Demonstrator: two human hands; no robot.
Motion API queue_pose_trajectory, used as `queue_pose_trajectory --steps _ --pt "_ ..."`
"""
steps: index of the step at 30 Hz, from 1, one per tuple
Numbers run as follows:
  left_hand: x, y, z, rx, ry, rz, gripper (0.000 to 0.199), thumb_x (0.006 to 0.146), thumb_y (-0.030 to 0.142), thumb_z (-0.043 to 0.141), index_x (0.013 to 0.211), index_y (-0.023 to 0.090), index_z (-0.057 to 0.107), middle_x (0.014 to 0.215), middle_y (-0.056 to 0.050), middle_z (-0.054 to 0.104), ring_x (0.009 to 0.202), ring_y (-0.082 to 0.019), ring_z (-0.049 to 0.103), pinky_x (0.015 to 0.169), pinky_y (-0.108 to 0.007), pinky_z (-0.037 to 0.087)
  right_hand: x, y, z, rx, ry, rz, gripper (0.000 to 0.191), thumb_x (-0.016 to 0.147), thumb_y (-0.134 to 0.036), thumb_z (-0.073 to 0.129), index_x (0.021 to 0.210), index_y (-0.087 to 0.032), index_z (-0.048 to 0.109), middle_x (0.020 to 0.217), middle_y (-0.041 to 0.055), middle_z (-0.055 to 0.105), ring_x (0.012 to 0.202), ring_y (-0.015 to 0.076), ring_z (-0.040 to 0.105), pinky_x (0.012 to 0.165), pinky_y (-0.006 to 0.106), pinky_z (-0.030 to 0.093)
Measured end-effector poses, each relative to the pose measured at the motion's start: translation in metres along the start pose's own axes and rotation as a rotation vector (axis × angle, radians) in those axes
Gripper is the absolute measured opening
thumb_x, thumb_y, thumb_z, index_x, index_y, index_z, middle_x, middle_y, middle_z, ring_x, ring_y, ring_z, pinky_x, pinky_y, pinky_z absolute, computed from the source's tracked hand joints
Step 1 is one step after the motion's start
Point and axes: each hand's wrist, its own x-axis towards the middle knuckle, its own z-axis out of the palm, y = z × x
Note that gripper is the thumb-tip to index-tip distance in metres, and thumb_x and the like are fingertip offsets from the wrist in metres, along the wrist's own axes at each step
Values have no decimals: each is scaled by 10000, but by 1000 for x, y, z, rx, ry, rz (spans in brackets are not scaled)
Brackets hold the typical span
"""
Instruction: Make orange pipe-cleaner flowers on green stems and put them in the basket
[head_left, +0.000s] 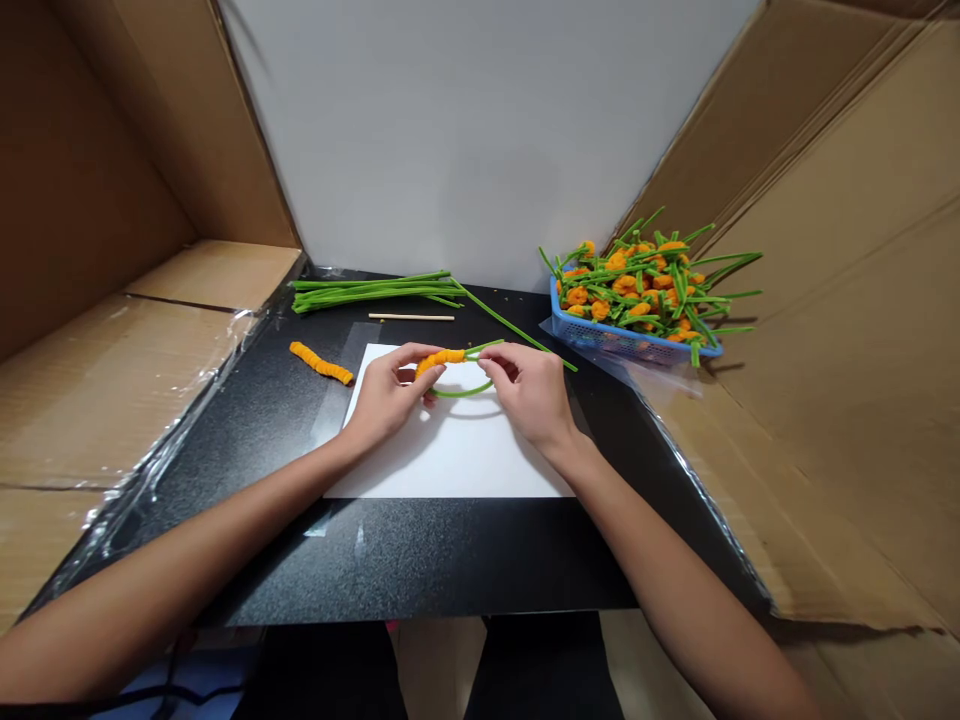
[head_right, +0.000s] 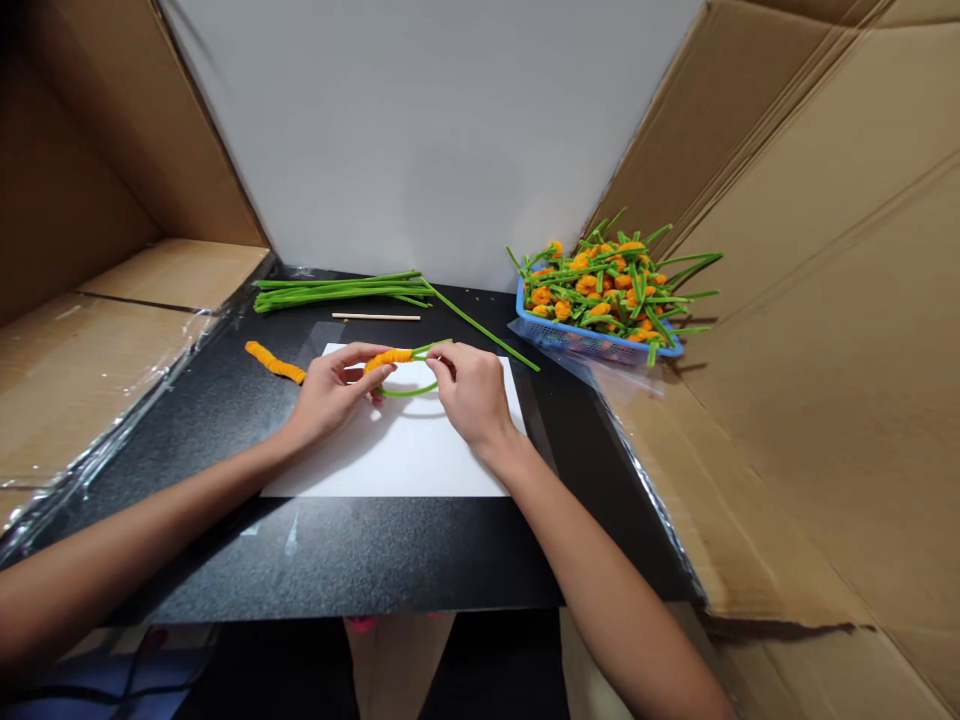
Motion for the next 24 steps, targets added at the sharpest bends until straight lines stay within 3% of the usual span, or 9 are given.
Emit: queue_pose_trajectory --steps 5,9,18,24 --pt "-3 4 -1 91 -80 53 331 873 407 688 1088 160 739 952 -80 765 556 -111 641 548 -233 542 1 3 -3 -20 33 -41 151 899 -149 599 859 -174 742 820 50 747 669 160 638 649 276 468" --pt "-5 12 0 163 -34 74 301 864 380 695 1037 137 740 766 -54 738 527 -123 639 528 -230 522 2 5 -5 -58 30 -107 158 906 -138 598 886 -175 750 830 52 742 696 162 644 658 274 466" --pt "-6 13 -3 311 -5 190 263 879 366 674 1004 138 715 831 -63 742 542 -122 651 537 -234 532 1 2 -5 -53 0 -201 196 934 -137 571 928 -180 762 812 54 712 683 155 618 637 270 450" --pt "-4 14 -3 255 0 147 276 876 383 675 988 135 722 791 -69 749 543 -136 668 522 -235 539 4 5 -9 -54 -5 -158 207 939 -150 562 926 -195 764 813 47 703 688 153 607 640 272 447"
